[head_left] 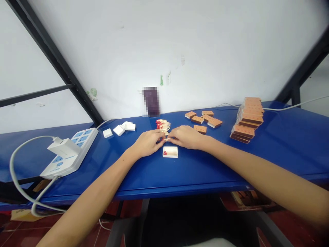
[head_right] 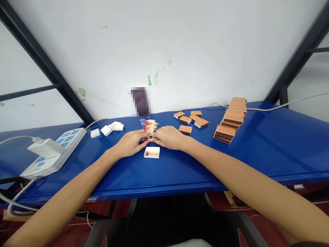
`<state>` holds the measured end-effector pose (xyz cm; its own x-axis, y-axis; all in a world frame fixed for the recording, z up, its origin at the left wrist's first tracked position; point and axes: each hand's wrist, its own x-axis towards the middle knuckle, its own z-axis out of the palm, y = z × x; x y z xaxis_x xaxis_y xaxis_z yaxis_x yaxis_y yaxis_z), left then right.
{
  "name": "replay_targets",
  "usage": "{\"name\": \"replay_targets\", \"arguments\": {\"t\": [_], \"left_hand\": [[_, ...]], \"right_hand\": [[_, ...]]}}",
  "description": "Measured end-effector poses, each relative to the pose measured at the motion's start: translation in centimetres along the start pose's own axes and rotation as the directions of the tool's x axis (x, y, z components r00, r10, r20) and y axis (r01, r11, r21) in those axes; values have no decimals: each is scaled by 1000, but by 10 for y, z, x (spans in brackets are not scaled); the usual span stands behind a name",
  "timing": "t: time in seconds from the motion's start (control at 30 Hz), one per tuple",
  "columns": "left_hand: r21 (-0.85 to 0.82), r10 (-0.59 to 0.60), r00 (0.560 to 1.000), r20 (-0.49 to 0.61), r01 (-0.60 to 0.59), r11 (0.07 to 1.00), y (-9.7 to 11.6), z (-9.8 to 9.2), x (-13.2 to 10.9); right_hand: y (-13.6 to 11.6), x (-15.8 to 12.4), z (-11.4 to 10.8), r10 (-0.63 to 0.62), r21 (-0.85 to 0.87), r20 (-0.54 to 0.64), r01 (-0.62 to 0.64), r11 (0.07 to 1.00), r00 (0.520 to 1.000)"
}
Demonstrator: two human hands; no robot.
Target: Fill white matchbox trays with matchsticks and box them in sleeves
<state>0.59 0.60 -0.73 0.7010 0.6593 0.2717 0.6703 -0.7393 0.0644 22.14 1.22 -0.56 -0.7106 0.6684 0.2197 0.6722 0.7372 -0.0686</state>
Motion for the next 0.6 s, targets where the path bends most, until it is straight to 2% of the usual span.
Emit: {"name": "replay_targets", "arguments": {"t": [0.4, 0.6], "left_hand": [[15, -31, 998, 50, 31, 999, 3, 3, -1], [77, -29, 998, 60, 24, 997, 5, 1, 0]], "right_hand": [[-13, -1, -5, 20, -169, 49, -11, 986, 999], [-13, 0, -4, 12, -185, 23, -7, 983, 1000]]}}
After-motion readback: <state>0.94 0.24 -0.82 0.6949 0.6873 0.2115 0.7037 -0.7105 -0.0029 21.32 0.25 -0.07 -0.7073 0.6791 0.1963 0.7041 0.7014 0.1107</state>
